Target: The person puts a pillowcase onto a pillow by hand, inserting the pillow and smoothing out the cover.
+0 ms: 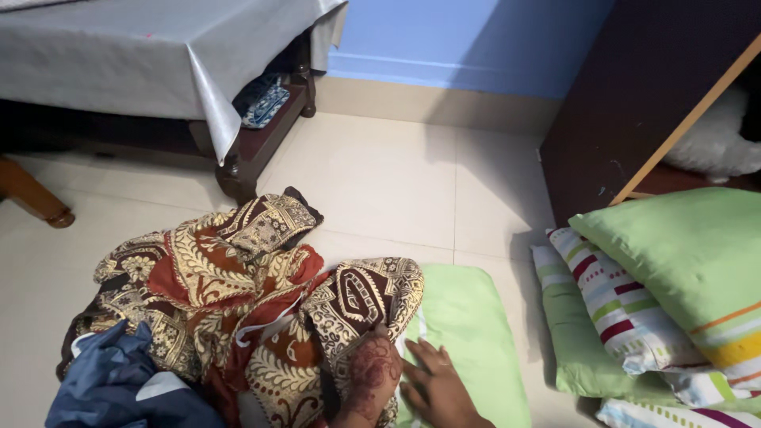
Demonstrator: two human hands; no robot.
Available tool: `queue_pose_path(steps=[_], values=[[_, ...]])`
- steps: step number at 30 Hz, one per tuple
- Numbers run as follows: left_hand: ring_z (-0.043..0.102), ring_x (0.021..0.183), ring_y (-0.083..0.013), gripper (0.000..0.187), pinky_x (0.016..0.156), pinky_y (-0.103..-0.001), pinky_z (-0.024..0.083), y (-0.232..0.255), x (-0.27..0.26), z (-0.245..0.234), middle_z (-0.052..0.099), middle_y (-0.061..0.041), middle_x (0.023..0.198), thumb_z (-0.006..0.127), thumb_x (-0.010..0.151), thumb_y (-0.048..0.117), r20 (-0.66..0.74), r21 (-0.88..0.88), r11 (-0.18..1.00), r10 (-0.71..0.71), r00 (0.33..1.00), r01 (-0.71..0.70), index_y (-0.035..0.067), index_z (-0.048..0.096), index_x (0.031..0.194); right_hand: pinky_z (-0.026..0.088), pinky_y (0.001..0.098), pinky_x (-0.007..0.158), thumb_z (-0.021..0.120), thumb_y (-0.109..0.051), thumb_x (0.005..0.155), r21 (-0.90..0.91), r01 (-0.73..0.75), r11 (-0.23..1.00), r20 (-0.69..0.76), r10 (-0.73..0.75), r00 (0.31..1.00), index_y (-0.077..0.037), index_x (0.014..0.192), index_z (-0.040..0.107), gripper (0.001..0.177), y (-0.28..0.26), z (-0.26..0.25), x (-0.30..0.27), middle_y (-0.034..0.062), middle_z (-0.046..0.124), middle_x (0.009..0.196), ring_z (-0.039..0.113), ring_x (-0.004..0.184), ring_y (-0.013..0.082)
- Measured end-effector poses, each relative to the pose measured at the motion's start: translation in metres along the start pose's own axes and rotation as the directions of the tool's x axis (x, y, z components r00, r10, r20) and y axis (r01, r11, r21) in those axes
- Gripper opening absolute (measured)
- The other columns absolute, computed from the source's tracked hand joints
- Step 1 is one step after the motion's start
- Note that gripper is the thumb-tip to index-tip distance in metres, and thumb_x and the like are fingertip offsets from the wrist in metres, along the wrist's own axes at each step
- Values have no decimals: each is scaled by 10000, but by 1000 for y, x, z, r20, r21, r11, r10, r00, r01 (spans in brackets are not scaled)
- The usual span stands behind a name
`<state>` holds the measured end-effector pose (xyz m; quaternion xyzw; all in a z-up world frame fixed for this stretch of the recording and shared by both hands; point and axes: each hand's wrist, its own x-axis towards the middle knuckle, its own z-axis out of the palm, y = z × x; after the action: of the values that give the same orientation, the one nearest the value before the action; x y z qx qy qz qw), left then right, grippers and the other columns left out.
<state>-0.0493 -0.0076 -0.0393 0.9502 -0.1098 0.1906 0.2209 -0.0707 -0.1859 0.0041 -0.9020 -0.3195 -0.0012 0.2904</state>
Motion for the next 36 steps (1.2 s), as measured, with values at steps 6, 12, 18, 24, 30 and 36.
queue_pose_path(steps=[6,12,18,24,30,36], values=[[681,867,-294,300,723,-417,550,5,15,-5,699,-153,905,529,979,321,327,-73,859,-459,826,507,70,566,1139,71,592,1293,641,-410,943,-200,-93,975,344,159,926,-141,1525,421,678,6,36,50,141,455,1485,344,1487,367],[679,906,-205,239,882,-401,649,-13,3,53,654,-15,965,406,1079,130,566,-824,-192,-224,793,534,47,618,1151,-73,810,1073,587,-596,888,-321,150,935,556,59,829,-323,1568,357,768,12,34,65,61,390,1626,328,1390,440],[704,846,-285,250,710,-421,566,16,22,-4,723,-110,940,496,967,225,214,-320,879,-296,931,353,98,663,1103,338,513,1028,596,-463,874,140,-165,976,325,112,939,-190,1259,547,475,18,52,76,140,607,1299,555,1208,355],[705,915,-299,260,760,-393,554,44,37,-62,709,-150,1018,458,1004,143,284,-286,868,-329,901,407,119,630,1197,487,392,990,704,-441,833,125,-313,941,71,307,949,-116,1117,611,441,27,25,90,176,683,1142,618,1134,347],[684,959,-333,434,761,-413,541,44,33,-67,680,-169,1141,474,919,76,149,-309,933,-145,978,185,95,543,1347,303,677,978,753,-384,711,-15,203,979,200,-196,960,-144,1338,579,694,4,3,51,220,626,1312,522,1239,439],[689,901,-322,198,710,-433,559,62,29,-78,665,-137,1043,559,893,137,338,-291,905,-205,919,309,114,583,1089,111,736,1139,674,-355,730,-109,95,989,569,-17,823,-174,1470,480,785,14,-1,36,122,657,1245,541,1282,335]])
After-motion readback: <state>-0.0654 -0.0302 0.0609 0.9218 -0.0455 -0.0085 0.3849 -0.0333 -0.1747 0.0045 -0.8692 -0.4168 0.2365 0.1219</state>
